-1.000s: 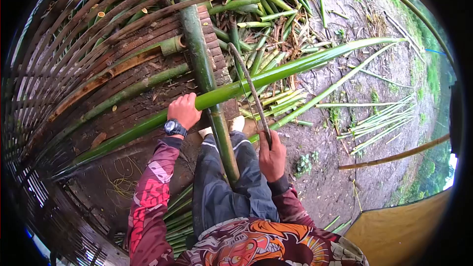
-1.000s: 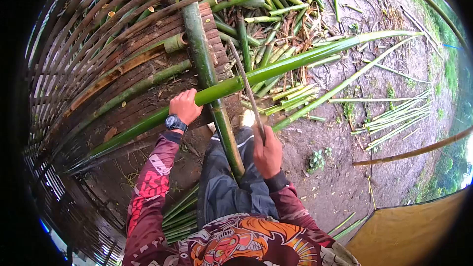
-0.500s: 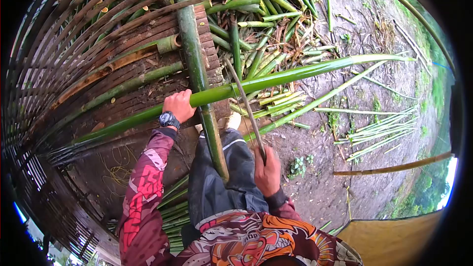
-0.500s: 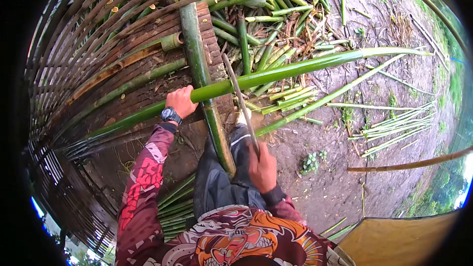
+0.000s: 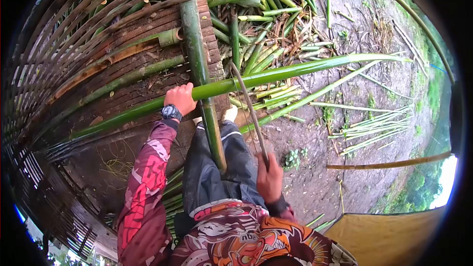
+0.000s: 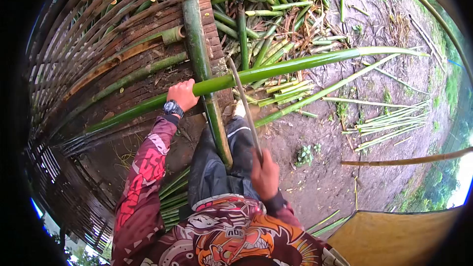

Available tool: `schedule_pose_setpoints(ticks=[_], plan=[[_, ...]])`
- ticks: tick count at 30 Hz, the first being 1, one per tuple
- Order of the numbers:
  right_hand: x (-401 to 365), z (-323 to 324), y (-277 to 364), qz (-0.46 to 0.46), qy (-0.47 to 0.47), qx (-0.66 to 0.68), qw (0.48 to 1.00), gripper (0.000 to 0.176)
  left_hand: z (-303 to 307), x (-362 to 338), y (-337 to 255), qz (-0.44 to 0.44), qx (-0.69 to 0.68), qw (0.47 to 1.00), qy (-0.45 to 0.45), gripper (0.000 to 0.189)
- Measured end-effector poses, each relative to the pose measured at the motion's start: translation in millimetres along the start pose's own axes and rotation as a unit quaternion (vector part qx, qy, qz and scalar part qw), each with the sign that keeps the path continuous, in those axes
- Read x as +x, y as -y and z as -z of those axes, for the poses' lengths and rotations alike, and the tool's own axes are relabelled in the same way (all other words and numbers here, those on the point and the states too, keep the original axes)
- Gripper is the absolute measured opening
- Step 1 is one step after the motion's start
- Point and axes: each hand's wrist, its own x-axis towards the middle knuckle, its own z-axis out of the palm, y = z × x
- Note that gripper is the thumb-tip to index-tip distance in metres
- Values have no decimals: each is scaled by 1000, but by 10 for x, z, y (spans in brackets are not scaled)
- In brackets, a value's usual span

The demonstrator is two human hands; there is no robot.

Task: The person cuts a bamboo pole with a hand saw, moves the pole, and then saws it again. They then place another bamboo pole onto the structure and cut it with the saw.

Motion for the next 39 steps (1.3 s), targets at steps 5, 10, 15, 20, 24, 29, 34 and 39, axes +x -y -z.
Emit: schedule_pose_setpoints(ticks=[5,10,15,20,24,29,34,39], plan=[[853,-627,-155,-36,17,-18,999,15,-4,-31,16,-19,-8,999,-26,33],[1050,-689,-218,7,25,-16,1000,15,55,-29,-34,-14,-2,1000,-22,33],[-48,38,38,-67,33,-8,997,15,29,-11,-3,-1,-9,1000,-13,32],[1407,-949,-166,24,-9,-4,1000,20,6,25,11,-10,13,999,-28,35],[863,-607,-249,13,-6,-20,1000,17,34,61,13,-15,5,1000,-7,34],[-53,65,33,-77,29,-17,996,15,18,5,18,-16,-14,1000,6,35],[1138,-790,-203,28,-22,22,999,13,145,125,50,-31,10,999,43,40],[991,-773,-410,43,-50,27,997,13,49,32,-87,-28,-19,996,80,44]])
